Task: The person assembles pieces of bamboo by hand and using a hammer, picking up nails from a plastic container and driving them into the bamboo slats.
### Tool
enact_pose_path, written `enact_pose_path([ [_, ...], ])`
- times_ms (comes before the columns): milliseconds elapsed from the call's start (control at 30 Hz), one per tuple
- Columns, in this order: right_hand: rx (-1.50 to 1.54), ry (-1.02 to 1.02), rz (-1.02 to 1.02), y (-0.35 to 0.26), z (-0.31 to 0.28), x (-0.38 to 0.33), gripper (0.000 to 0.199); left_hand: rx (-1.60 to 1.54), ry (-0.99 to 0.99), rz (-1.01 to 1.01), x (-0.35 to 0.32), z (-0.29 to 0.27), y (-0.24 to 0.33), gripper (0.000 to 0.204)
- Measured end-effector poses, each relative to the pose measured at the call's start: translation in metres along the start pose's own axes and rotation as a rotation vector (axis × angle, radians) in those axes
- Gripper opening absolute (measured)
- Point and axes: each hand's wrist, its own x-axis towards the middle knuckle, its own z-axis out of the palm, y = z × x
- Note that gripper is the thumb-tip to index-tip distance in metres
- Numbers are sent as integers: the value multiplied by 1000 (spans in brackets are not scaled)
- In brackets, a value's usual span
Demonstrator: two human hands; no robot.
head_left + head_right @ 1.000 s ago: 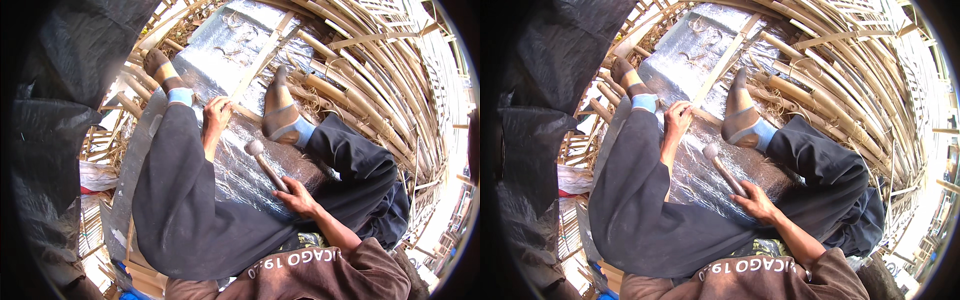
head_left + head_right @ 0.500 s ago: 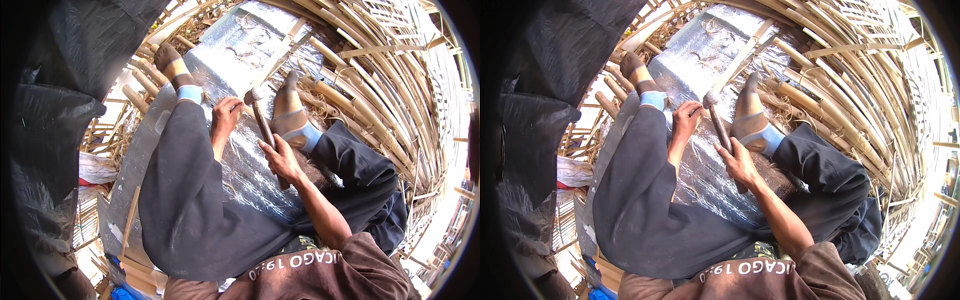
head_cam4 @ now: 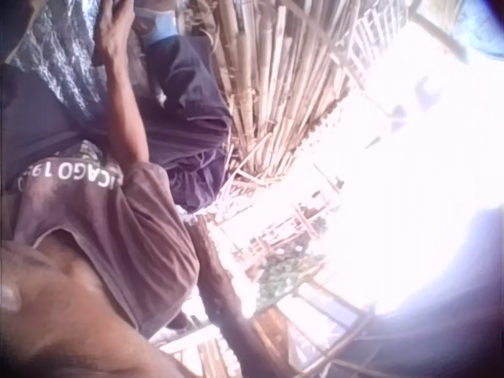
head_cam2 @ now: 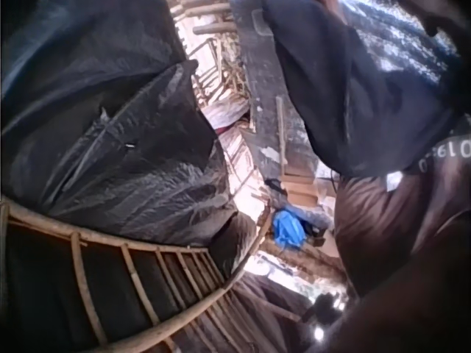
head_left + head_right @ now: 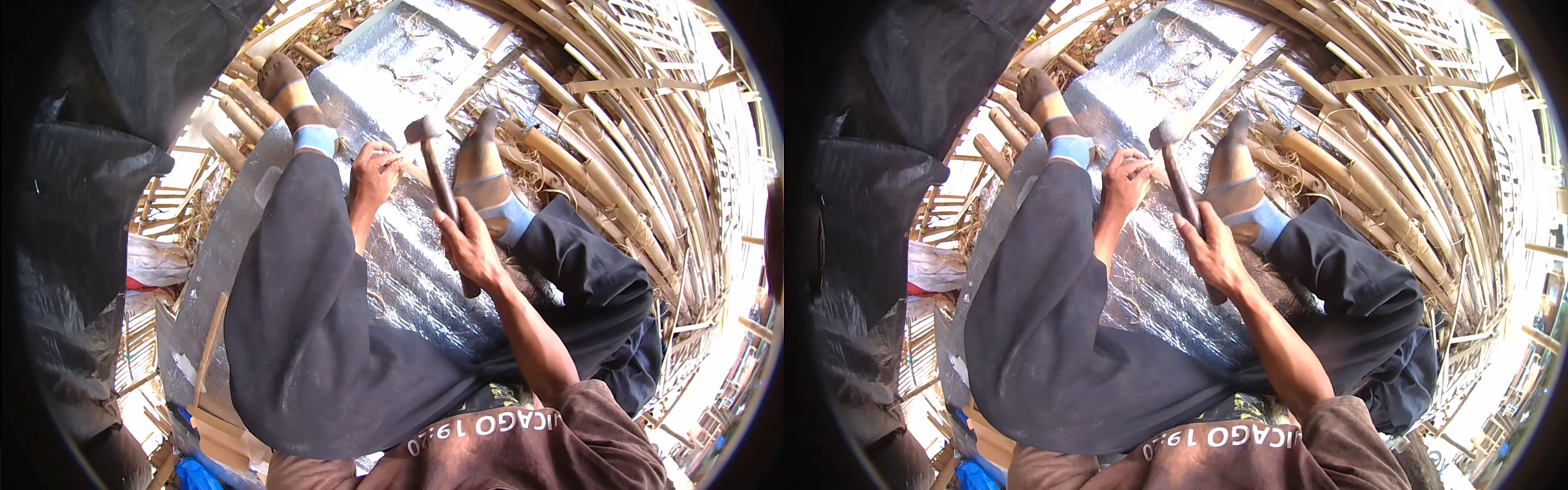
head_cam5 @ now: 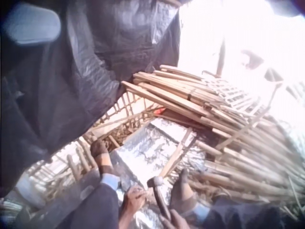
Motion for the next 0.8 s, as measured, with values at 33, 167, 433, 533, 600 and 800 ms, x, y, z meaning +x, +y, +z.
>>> enact_pose_path([
  [33, 50, 10, 16, -12, 0, -1, 34, -23, -2, -2, 0, 0, 3, 11],
  [167, 79, 45, -37, -1, 8, 7, 32, -76, 24, -28, -1, -1, 3, 10],
  [433, -57, -16, 109, -8, 6, 9, 39, 26, 80, 96, 1, 0, -2, 13],
  [533, -82, -31, 90, -10, 4, 9, 40, 1, 49, -7, -2, 3, -4, 13],
  [600, -154, -27, 110, -6, 5, 7, 41, 3, 36, -20, -2, 2, -4, 13],
  [800, -182, -39, 174, -13, 2, 2, 41, 57, 39, -19, -2, 0, -4, 17],
])
